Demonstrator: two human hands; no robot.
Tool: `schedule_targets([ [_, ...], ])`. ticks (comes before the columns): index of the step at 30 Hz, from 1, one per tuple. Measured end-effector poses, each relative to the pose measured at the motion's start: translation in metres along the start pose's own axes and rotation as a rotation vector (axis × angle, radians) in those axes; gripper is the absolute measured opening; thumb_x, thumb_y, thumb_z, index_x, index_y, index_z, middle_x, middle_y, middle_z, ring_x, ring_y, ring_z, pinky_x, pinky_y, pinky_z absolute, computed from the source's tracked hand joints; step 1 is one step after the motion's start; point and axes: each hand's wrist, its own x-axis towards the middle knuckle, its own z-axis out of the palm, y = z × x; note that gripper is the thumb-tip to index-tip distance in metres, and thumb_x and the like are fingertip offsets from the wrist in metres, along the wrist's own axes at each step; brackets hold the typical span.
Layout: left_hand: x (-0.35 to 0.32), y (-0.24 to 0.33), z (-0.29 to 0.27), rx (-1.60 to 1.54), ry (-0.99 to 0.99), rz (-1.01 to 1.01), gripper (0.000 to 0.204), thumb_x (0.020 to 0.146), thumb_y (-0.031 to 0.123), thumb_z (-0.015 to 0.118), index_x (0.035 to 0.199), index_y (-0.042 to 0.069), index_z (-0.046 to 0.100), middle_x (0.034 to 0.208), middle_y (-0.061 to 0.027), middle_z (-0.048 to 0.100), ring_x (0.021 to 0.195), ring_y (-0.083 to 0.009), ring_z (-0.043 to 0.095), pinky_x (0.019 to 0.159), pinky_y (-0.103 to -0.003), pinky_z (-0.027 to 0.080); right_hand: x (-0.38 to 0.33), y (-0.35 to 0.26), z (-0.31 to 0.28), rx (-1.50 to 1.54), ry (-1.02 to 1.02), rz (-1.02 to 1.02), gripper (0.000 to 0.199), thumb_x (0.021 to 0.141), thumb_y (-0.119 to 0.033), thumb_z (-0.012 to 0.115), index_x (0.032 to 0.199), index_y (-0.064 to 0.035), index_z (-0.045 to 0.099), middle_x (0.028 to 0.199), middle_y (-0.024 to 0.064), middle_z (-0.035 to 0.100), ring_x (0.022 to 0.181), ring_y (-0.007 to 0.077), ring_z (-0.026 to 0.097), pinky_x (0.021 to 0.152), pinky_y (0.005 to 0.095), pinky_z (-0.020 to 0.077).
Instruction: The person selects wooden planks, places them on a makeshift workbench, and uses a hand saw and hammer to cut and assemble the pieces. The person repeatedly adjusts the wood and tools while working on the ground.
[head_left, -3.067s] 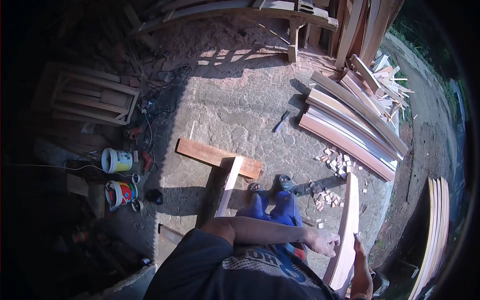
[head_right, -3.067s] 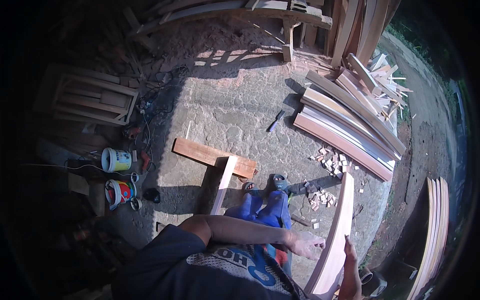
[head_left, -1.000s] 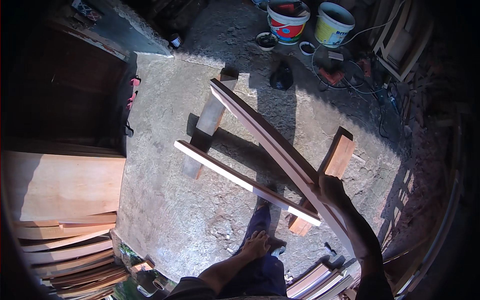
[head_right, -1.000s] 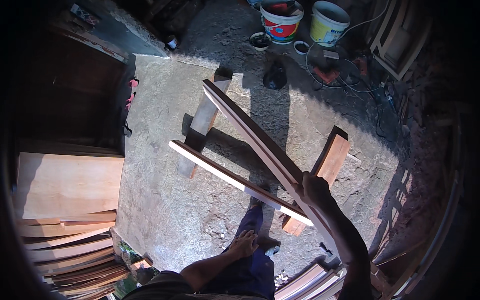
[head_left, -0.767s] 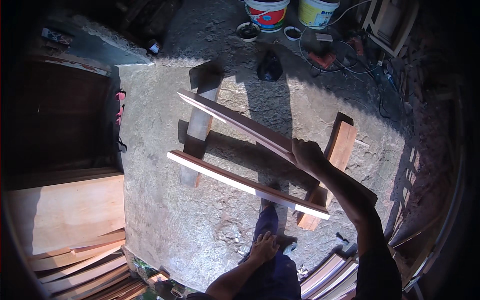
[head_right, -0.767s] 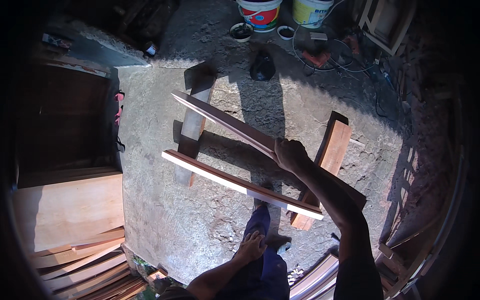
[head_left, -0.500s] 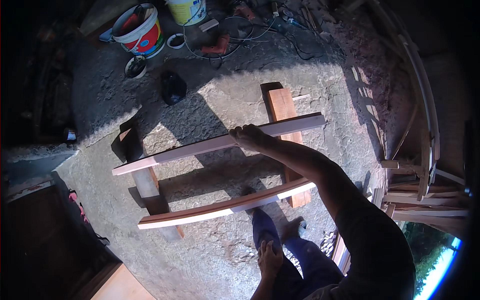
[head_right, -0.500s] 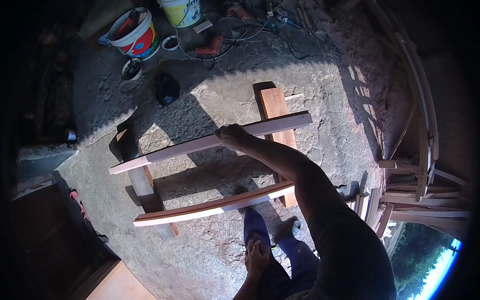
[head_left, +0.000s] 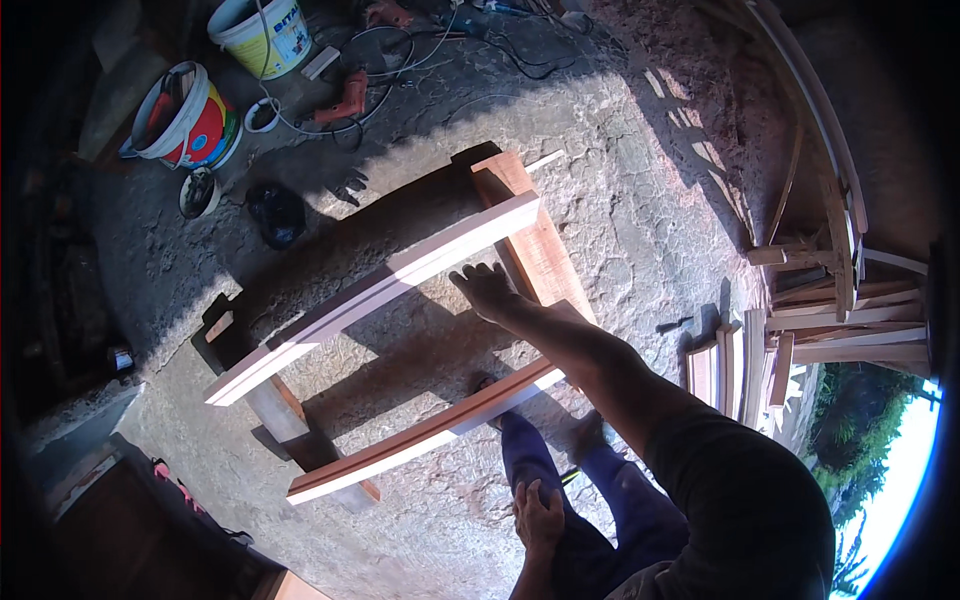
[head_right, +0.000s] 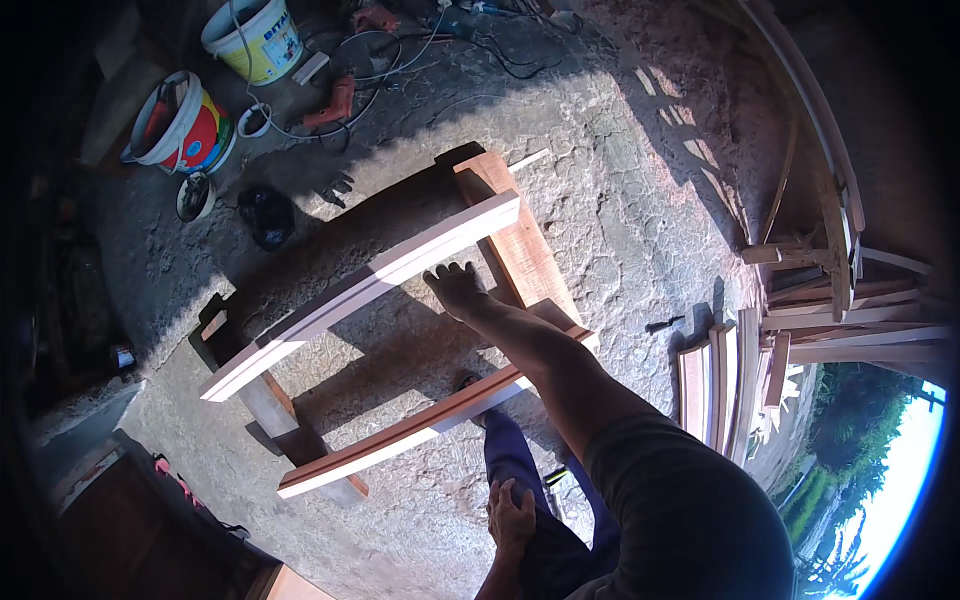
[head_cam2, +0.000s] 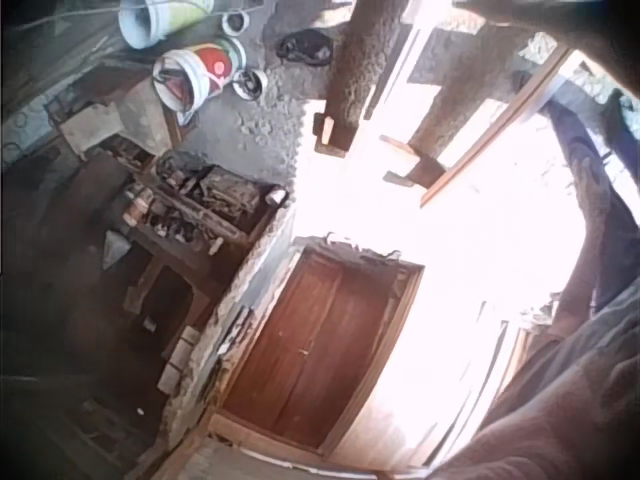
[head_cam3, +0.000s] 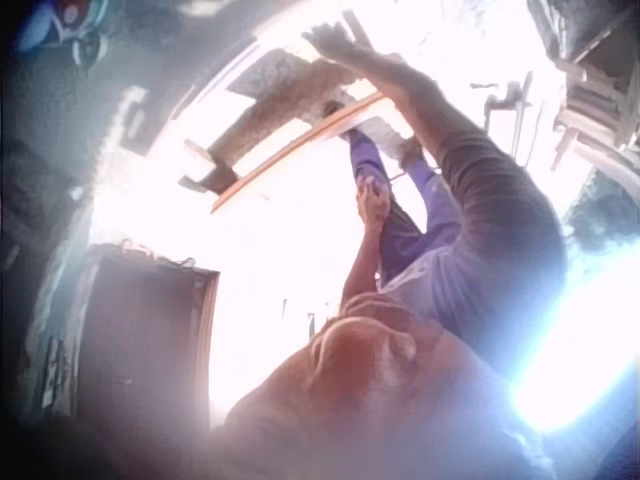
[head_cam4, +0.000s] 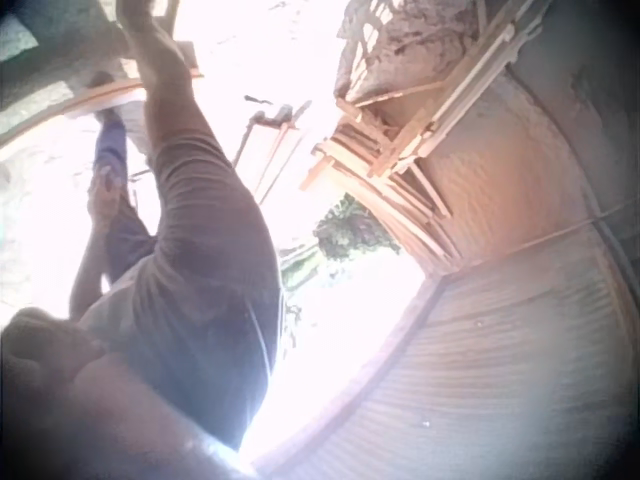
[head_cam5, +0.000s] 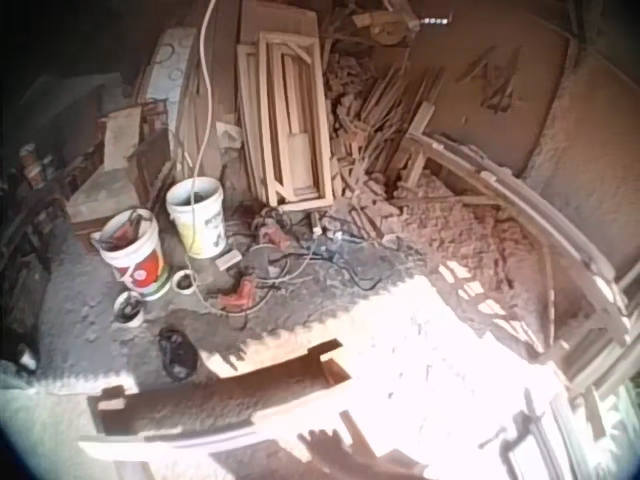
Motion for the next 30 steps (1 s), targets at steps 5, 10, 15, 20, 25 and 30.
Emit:
schedule_targets([
  [5, 0.002, 0.008, -0.002, 0.102, 0.002, 0.029, 0.060, 0.092, 0.046, 0.064, 0.142, 0.012, 0.056, 0.157, -0.0227, 0.042, 0.143, -0.0442, 0.041, 0.117, -0.051, 0.036, -0.093, 0.008, -0.023, 0.192, -0.100, 0.107, 0.055, 0.087, -0.006, 0.065, 0.140, -0.0094, 0.053, 0.127, 0.0179, 0.065, 0.122, 0.0381, 0.060, 0.099, 0.0546, 0.0477],
  [10, -0.004, 0.020, 0.011, 0.222, -0.005, 0.134, 0.063, 0.093, 0.045, 0.063, 0.144, 0.009, 0.054, 0.154, -0.0240, 0.046, 0.140, -0.0451, 0.045, 0.116, -0.050, 0.038, -0.243, 0.044, 0.012, 0.317, -0.147, 0.213, 0.035, 0.093, -0.020, 0.063, 0.127, -0.0111, 0.064, 0.113, 0.0178, 0.071, 0.108, 0.0355, 0.070, 0.090, 0.0480, 0.0560],
  [15, 0.005, 0.012, 0.034, 0.288, -0.032, 0.421, 0.065, 0.097, 0.039, 0.061, 0.143, -0.006, 0.050, 0.146, -0.0280, 0.052, 0.136, -0.0430, 0.051, 0.118, -0.045, 0.038, -0.404, 0.075, 0.032, 0.593, -0.324, 0.393, 0.041, 0.081, -0.019, 0.071, 0.121, -0.0103, 0.063, 0.105, 0.0178, 0.071, 0.102, 0.0379, 0.071, 0.082, 0.0532, 0.0566],
  [20, 0.001, 0.017, 0.049, 0.473, -0.132, 0.485, 0.063, 0.098, 0.039, 0.062, 0.141, -0.006, 0.053, 0.138, -0.0264, 0.059, 0.128, -0.0389, 0.058, 0.111, -0.044, 0.044, -0.566, 0.125, 0.118, 1.021, -0.115, 0.812, 0.043, 0.080, -0.023, 0.071, 0.122, -0.0181, 0.064, 0.105, 0.0175, 0.072, 0.101, 0.0389, 0.071, 0.078, 0.0488, 0.0574],
  [25, -0.015, 0.051, 0.085, 0.486, -0.232, 0.405, 0.051, 0.098, 0.036, 0.063, 0.124, -0.008, 0.066, 0.119, -0.0251, 0.071, 0.109, -0.0378, 0.069, 0.095, -0.045, 0.053, -0.737, 0.157, 0.201, 1.120, 0.255, 1.169, 0.037, 0.083, -0.031, 0.069, 0.116, -0.0150, 0.072, 0.106, 0.0186, 0.073, 0.107, 0.0391, 0.070, 0.089, 0.0488, 0.0556],
  [30, -0.053, 0.128, 0.160, 0.730, -0.003, 0.559, 0.046, 0.098, 0.037, 0.060, 0.122, -0.002, 0.069, 0.112, -0.0207, 0.072, 0.103, -0.0311, 0.069, 0.090, -0.042, 0.053, -0.925, 0.137, 0.194, 1.238, 0.307, 1.426, 0.027, 0.083, -0.024, 0.064, 0.097, -0.0034, 0.074, 0.099, 0.0239, 0.074, 0.093, 0.0405, 0.072, 0.078, 0.0478, 0.0561],
])
